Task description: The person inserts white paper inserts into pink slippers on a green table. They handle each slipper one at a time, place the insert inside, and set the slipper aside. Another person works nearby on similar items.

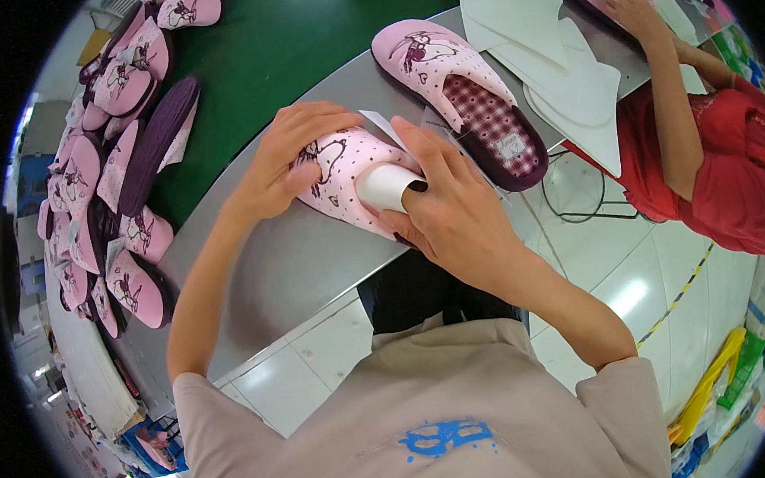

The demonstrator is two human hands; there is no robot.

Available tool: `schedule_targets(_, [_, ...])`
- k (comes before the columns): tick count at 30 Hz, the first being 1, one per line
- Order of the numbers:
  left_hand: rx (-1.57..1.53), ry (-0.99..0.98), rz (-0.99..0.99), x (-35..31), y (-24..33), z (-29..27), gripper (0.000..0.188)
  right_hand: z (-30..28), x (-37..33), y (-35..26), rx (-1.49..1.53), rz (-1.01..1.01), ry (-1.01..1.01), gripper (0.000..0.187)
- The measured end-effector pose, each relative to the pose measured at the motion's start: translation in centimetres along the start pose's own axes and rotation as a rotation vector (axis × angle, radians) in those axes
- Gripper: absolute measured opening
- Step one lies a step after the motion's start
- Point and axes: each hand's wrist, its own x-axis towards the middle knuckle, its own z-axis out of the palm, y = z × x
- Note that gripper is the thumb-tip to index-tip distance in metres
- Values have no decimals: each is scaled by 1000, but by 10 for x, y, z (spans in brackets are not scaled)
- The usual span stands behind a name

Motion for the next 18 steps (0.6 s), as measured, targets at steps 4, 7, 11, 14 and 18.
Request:
schedule_targets(4, [-99,94,-75,6,-4,13,54,7,13,-2,-13,13,-24,26])
schedule_targets(7, [-128,157,-63,8,-1,16,48,14,25,-6,-81,-17,-10,25])
schedule_targets(11, [-103,270,-55,9,0,23,38,28,31,6,-156,-52,17,24])
schedule_targets(14, [-64,299,-60,9,0,24,38,29,35,6,-165,-53,24,24])
schedule_targets(18, [-36,323,-91,13,6,27,36,36,33,12,-172,-74,47,24])
